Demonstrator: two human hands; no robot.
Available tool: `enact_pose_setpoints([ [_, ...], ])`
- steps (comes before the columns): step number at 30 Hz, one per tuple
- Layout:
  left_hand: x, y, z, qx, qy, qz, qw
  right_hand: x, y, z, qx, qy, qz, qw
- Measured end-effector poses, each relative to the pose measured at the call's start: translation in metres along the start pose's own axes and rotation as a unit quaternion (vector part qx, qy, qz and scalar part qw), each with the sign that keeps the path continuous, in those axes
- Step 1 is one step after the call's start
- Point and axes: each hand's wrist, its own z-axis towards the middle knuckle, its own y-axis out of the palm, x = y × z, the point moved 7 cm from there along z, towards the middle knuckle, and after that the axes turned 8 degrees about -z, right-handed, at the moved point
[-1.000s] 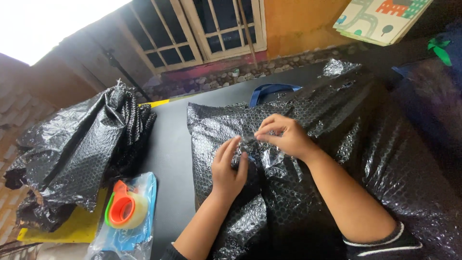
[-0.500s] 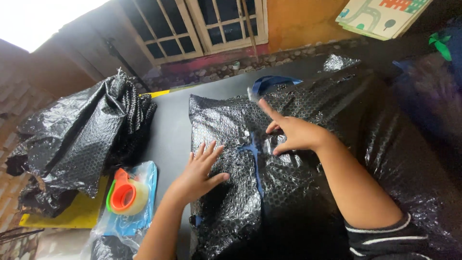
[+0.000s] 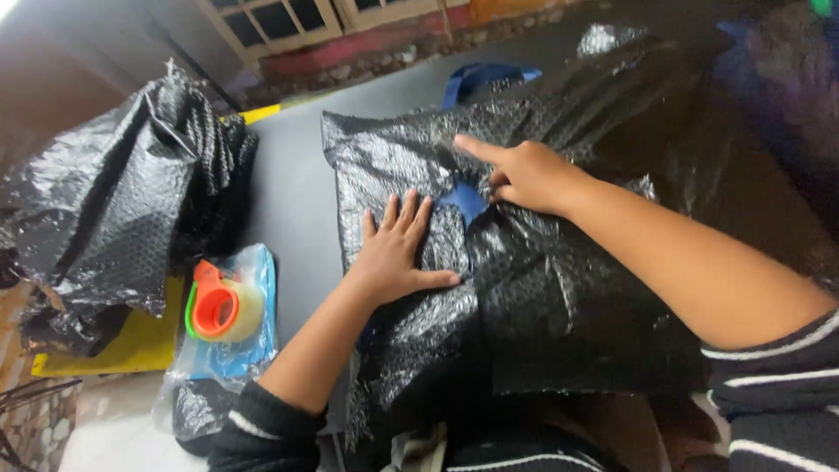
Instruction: Wrapping a blue bag in black bubble wrap and securing it with packing tape.
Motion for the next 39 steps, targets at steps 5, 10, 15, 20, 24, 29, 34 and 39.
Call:
enact_pose_setpoints([
  [5, 0.0, 0.005, 0.002, 0.009, 0.011, -0.004, 1.0, 0.018, 0.022, 0.002, 0.104, -0.006, -0.022, 0.994],
  [10, 0.0, 0.008, 0.003, 0.025, 0.001, 0.006, 1.0, 0.026, 0.034, 0.0, 0.193, -0.005, 0.05, 0.98],
  [15, 0.006, 0.017, 0.009, 0.001, -0.011, 0.028, 1.0, -0.007, -0.007, -0.033, 0.352, -0.084, 0.192, 0.912],
  [20, 0.009, 0.029, 0.018, -0.027, -0.023, 0.086, 0.996, -0.053, -0.027, -0.038, 0.402, -0.096, 0.233, 0.88],
  [24, 0.016, 0.024, 0.012, 0.041, 0.003, 0.016, 0.999, -0.074, 0.01, -0.014, 0.372, -0.074, 0.16, 0.911],
  [29, -0.015, 0.046, 0.028, 0.042, -0.005, 0.024, 0.999, -0.039, 0.043, 0.016, 0.261, 0.007, 0.14, 0.955],
  [34, 0.012, -0.002, -0.002, 0.109, 0.035, -0.244, 0.963, -0.037, 0.05, 0.018, 0.185, 0.031, 0.124, 0.974],
  [39, -0.021, 0.002, 0.004, 0.176, 0.124, -0.538, 0.815, -0.054, 0.039, 0.01, 0.149, 0.023, 0.125, 0.981],
])
